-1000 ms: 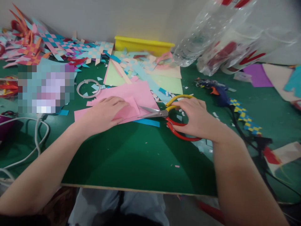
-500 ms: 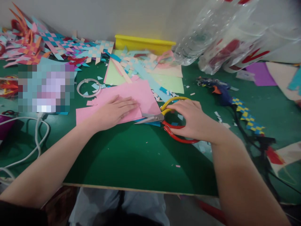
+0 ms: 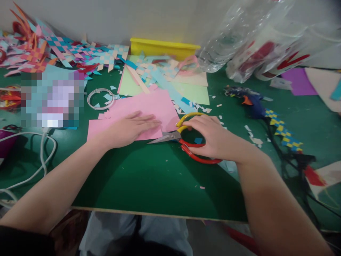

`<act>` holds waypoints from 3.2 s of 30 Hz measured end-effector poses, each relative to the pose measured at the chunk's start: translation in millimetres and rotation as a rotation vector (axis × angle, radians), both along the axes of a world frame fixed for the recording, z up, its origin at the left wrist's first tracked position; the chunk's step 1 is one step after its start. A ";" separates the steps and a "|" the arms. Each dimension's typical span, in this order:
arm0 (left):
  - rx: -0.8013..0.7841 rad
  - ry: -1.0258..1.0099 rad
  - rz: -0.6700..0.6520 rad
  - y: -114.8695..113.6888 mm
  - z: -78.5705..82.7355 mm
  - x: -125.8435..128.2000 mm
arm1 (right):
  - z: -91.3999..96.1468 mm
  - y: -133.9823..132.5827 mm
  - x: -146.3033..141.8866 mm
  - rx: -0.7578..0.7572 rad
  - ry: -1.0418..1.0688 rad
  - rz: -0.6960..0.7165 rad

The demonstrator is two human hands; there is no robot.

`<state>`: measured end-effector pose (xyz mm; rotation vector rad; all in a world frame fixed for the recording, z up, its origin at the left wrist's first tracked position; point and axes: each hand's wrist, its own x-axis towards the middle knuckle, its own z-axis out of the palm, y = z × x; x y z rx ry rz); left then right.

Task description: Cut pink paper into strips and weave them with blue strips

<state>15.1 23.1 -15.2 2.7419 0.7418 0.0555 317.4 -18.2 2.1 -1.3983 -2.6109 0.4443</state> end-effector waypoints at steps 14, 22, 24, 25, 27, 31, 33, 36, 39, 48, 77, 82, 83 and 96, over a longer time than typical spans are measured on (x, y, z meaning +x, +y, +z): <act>-0.010 -0.004 -0.005 1.4 2.2 -0.9 | 0.6 -4.3 4.4 -0.034 -0.040 0.007; -0.034 -0.035 0.023 0.7 2.0 -0.5 | 2.3 -2.1 18.1 -0.022 -0.056 -0.039; -0.045 -0.032 0.026 0.7 2.3 -0.2 | 2.3 -1.6 20.9 -0.018 -0.061 -0.054; -0.049 -0.033 0.029 0.8 2.4 -0.1 | 2.3 -1.5 21.5 -0.016 -0.062 -0.054; -0.051 -0.036 0.034 1.0 2.4 0.1 | 2.3 -1.6 21.3 -0.009 -0.060 -0.046; -0.045 -0.042 0.037 1.3 1.5 0.4 | 2.7 -2.7 15.8 0.006 -0.049 -0.022; -0.040 -0.036 0.048 1.5 0.8 0.6 | 3.0 -3.6 10.4 0.005 -0.046 -0.014; -0.025 -0.026 0.076 1.7 -0.2 0.9 | 2.9 -4.8 1.5 0.004 -0.045 -0.003; -0.010 -0.019 0.079 1.7 -1.1 1.6 | 1.9 -5.1 -3.9 0.005 -0.038 0.008; 0.021 0.043 0.076 2.1 -1.1 4.5 | 0.5 -4.3 1.5 -0.017 -0.038 0.053; -0.062 -0.047 0.112 21.0 15.0 3.3 | 0.5 1.4 22.6 0.001 -0.051 -0.077; -0.008 0.073 0.068 24.9 3.3 -8.0 | -0.5 4.1 13.7 -0.016 -0.048 -0.063; 0.000 0.076 0.063 25.1 1.3 -8.0 | -0.2 4.6 10.4 -0.025 -0.048 -0.055; 0.018 0.098 0.062 24.8 1.9 -7.3 | 3.7 8.0 -5.1 -0.061 -0.047 0.017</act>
